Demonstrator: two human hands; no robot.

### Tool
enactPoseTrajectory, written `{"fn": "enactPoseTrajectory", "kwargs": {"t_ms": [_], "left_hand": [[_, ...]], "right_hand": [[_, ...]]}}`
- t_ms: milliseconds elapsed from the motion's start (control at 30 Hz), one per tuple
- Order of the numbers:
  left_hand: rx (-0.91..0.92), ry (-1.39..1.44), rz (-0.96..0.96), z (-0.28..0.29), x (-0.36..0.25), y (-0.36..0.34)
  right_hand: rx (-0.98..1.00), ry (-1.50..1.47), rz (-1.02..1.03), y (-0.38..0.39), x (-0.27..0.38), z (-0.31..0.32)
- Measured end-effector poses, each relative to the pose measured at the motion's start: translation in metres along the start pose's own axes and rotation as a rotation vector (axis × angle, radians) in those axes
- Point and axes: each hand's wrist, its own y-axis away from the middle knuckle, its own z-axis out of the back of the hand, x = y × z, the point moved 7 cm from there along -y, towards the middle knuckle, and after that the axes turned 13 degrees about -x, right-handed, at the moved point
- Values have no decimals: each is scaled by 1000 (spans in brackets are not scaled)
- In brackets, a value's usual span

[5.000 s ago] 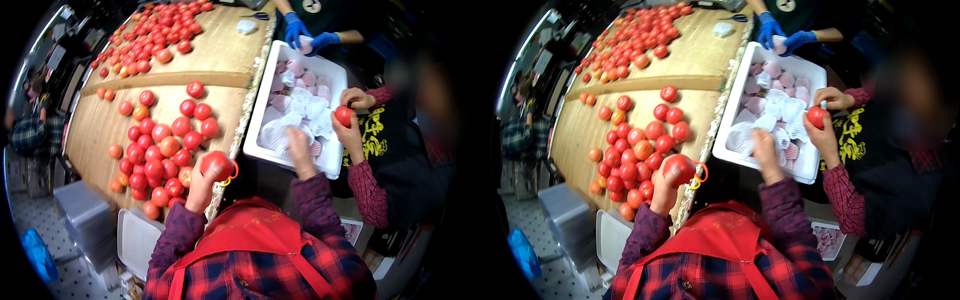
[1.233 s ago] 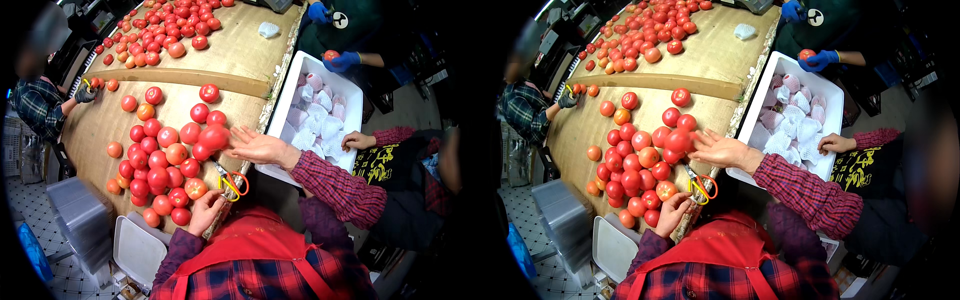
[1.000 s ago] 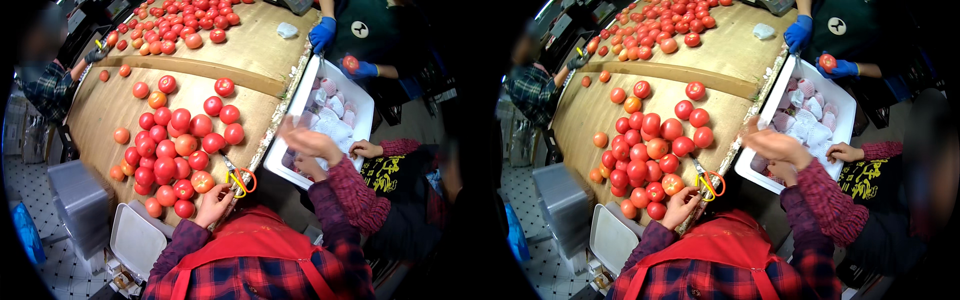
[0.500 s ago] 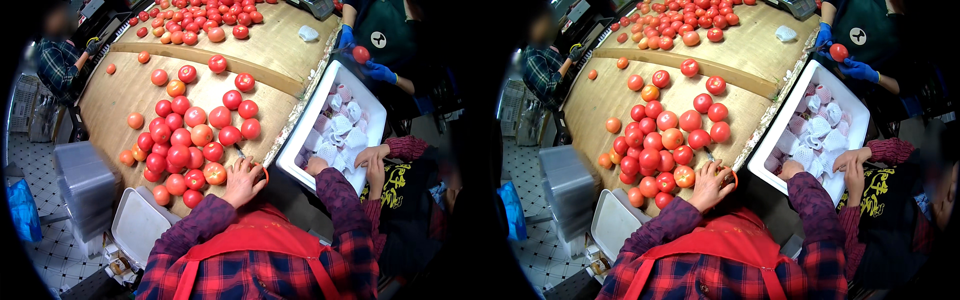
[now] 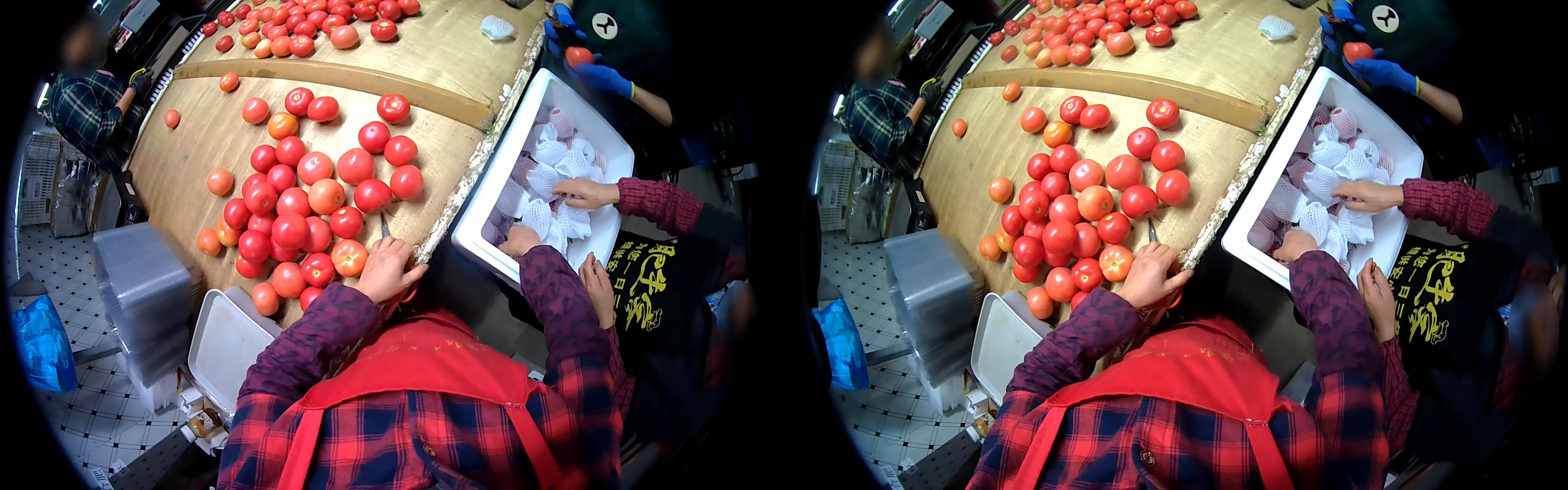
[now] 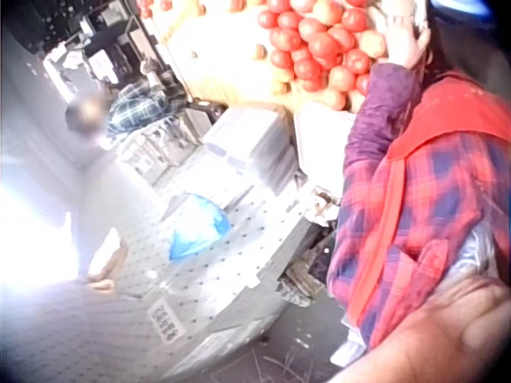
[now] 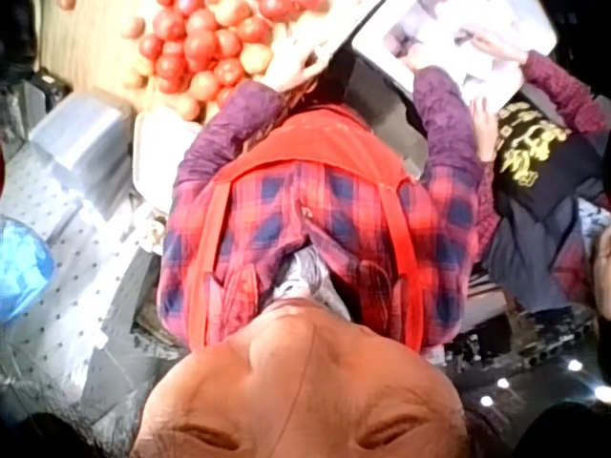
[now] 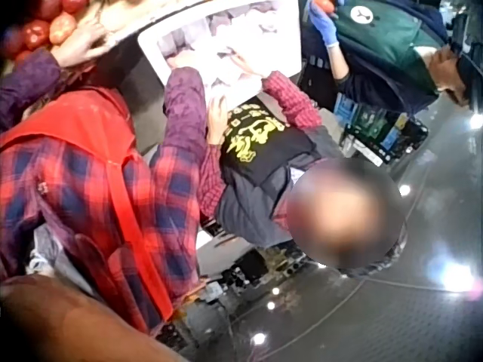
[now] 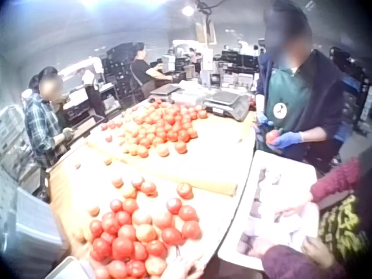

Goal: The person repeatedly picks tomatoes from a wooden table, uses scissors to trim the stems, and places each tomato into a white foam net before putting it into a white styrofoam box. Other workers are visible in the background performing similar tasks.

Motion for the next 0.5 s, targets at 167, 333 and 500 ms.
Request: {"fn": "enactPoseTrajectory", "kwargs": {"t_ms": [167, 333, 500], "left_hand": [[163, 43, -30, 3, -3, 14], [461, 141, 126, 3, -4, 43], [469, 192, 184, 13, -7, 65]], "right_hand": [[-196, -25, 11, 8, 5, 21], [-417, -307, 72, 5, -1, 31], [-188, -562, 356, 14, 6, 10]]}}
